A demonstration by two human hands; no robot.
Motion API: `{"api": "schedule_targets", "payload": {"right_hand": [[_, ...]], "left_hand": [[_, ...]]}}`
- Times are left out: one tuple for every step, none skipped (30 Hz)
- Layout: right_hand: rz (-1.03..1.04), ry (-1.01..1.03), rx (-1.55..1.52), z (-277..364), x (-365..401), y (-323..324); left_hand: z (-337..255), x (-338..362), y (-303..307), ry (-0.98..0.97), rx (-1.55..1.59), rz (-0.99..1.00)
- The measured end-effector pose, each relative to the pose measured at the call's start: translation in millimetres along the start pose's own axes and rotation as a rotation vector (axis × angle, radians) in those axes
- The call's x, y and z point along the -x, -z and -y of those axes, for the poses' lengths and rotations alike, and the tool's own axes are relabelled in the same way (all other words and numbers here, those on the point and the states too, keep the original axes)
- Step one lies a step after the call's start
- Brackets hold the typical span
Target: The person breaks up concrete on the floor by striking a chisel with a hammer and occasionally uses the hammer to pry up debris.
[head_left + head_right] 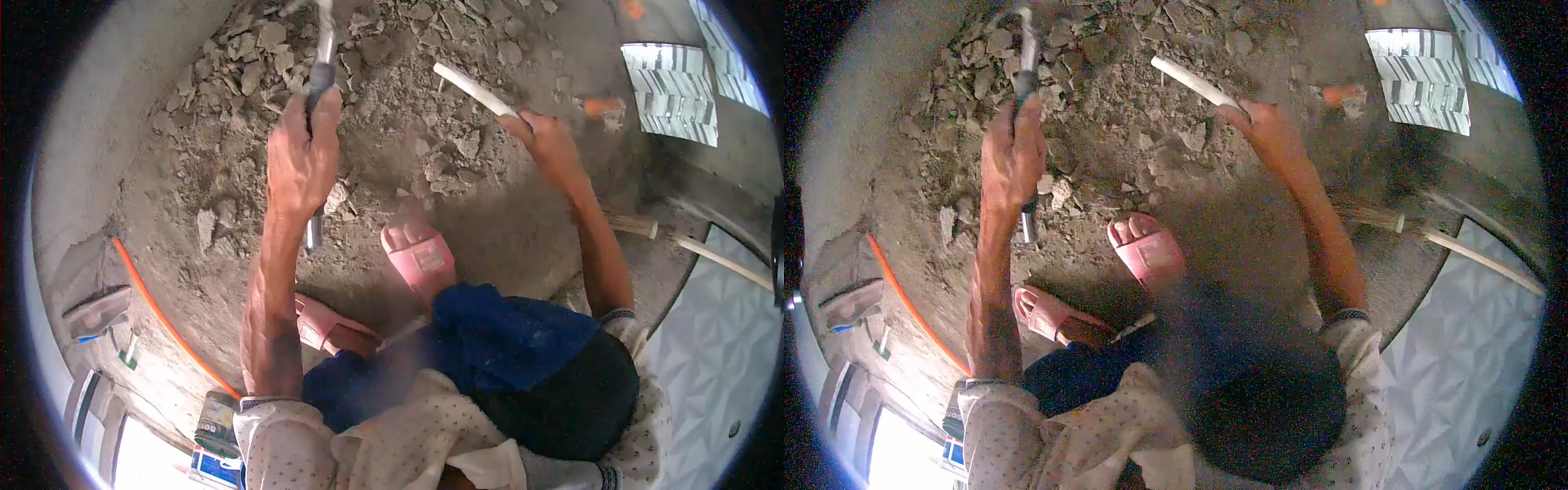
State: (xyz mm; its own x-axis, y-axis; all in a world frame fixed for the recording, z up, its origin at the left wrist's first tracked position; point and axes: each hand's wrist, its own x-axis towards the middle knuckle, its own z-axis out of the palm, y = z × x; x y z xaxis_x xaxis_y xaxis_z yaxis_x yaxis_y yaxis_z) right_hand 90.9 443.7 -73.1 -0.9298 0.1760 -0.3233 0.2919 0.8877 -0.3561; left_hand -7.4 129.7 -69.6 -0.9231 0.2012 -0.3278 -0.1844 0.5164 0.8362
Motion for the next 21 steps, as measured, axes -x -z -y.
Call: {"api": "schedule_targets", "payload": {"right_hand": [[0.019,0.004,0.062,0,-1,3],[-0.004,0.039,0.112,-3,-1,1],[-0.026,0.076,0.159,-8,0,-4],[-0.048,0.115,0.203,-10,0,-7],[-0.077,0.143,0.246,-9,0,-8],[-0.109,0.171,0.288,-7,1,-9],[-0.139,0.196,0.330,-6,4,-10],[-0.128,0.184,0.354,-4,5,-10],[-0.119,0.172,0.379,-2,4,-9],[-0.108,0.157,0.404,-2,5,-9],[-0.102,0.189,0.410,-2,6,-8],[-0.097,0.221,0.417,-3,5,-6],[-0.093,0.253,0.422,-4,4,-5],[-0.078,0.242,0.392,0,2,-4],[-0.062,0.229,0.360,8,1,0],[-0.051,0.217,0.332,13,0,3],[-0.037,0.222,0.373,14,0,6],[-0.028,0.237,0.415,18,-2,9],[-0.022,0.259,0.458,23,-6,11],[-0.044,0.274,0.456,29,-9,13],[-0.063,0.285,0.455,34,-9,14]], "left_hand": [[-4,-1,-4,-0.054,0.059,-0.057],[-8,-1,-8,-0.107,0.116,-0.115],[-15,4,-14,-0.106,0.122,-0.159],[-25,10,-21,-0.105,0.125,-0.205],[-33,14,-26,-0.110,0.125,-0.252],[-28,16,-38,-0.167,0.064,-0.290],[-17,19,-50,-0.111,-0.033,-0.197],[-11,22,-58,-0.054,-0.130,-0.104],[-5,23,-62,0.003,-0.226,-0.011],[3,25,-62,-0.108,-0.265,0.027],[7,28,-55,-0.219,-0.301,0.068],[7,29,-51,-0.330,-0.335,0.107],[5,27,-49,-0.217,-0.250,0.055],[0,24,-46,-0.102,-0.169,0.007],[-7,22,-42,0.015,-0.089,-0.038],[-19,22,-37,0.059,-0.045,-0.068],[-23,24,-43,0.082,-0.011,-0.103],[-25,26,-51,0.105,0.024,-0.150],[-20,27,-56,0.125,0.061,-0.204],[16,22,-68,-0.093,-0.103,-0.192],[51,18,-81,-0.312,-0.267,-0.212]]}}
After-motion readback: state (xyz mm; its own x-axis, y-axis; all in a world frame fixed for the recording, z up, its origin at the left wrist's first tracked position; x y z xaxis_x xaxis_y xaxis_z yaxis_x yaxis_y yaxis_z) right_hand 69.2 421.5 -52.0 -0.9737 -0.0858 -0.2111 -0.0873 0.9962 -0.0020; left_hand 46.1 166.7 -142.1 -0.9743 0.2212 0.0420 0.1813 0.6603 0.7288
